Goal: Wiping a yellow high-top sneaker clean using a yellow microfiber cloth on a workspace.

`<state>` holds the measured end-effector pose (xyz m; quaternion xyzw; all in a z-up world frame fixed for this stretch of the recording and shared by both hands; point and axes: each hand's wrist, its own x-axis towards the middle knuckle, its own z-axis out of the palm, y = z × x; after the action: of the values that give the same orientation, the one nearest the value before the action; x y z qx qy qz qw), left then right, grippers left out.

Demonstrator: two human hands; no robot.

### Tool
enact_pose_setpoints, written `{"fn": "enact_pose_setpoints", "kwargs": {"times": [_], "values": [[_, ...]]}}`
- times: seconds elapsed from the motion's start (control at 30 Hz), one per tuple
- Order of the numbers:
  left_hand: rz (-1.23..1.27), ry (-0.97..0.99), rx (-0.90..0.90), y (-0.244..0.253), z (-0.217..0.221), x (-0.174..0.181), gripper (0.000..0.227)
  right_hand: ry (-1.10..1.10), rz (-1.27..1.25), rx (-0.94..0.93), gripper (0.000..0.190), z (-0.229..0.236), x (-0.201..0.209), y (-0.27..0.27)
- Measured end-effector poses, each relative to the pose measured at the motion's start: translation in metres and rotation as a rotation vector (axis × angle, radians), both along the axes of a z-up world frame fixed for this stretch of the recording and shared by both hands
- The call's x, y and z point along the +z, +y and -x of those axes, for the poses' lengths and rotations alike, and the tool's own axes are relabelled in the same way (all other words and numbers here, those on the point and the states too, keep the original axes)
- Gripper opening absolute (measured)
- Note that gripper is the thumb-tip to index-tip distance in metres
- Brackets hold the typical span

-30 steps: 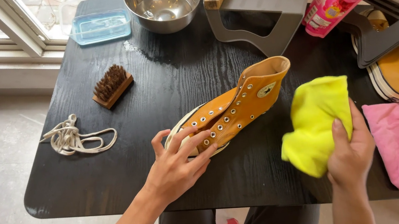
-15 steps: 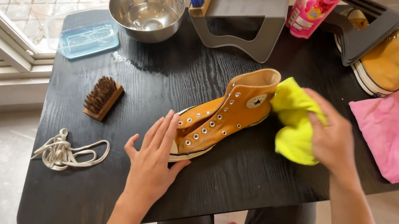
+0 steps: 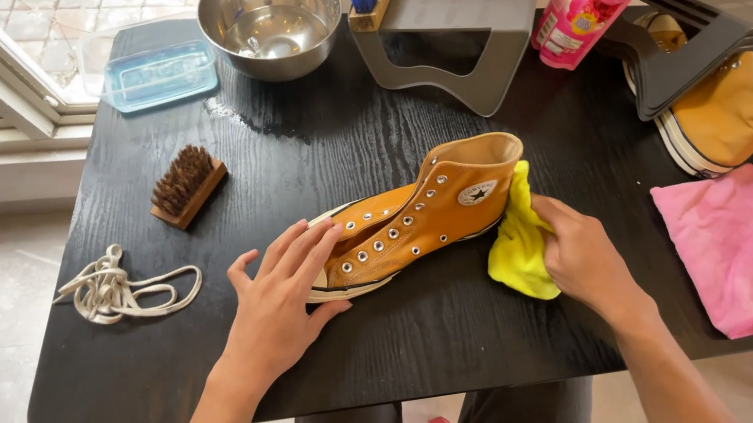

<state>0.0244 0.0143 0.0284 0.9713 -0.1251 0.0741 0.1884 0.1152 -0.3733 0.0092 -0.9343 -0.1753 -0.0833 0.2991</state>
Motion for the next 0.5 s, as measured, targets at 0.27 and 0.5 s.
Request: {"fn": "enact_pose_setpoints", "kwargs": {"times": [0.27,0.5], "values": [[0.193,-0.286,-0.005,-0.037,-0.026,0.037,0.032,-0.183,-0.134,-0.095,0.048,0.021,0.104,0.021],[0.26,-0.5,-0.073,-0.096,-0.076,0.047,0.012,-0.511,0.135,0.376,0.063,0.004,0.121,0.071]]}}
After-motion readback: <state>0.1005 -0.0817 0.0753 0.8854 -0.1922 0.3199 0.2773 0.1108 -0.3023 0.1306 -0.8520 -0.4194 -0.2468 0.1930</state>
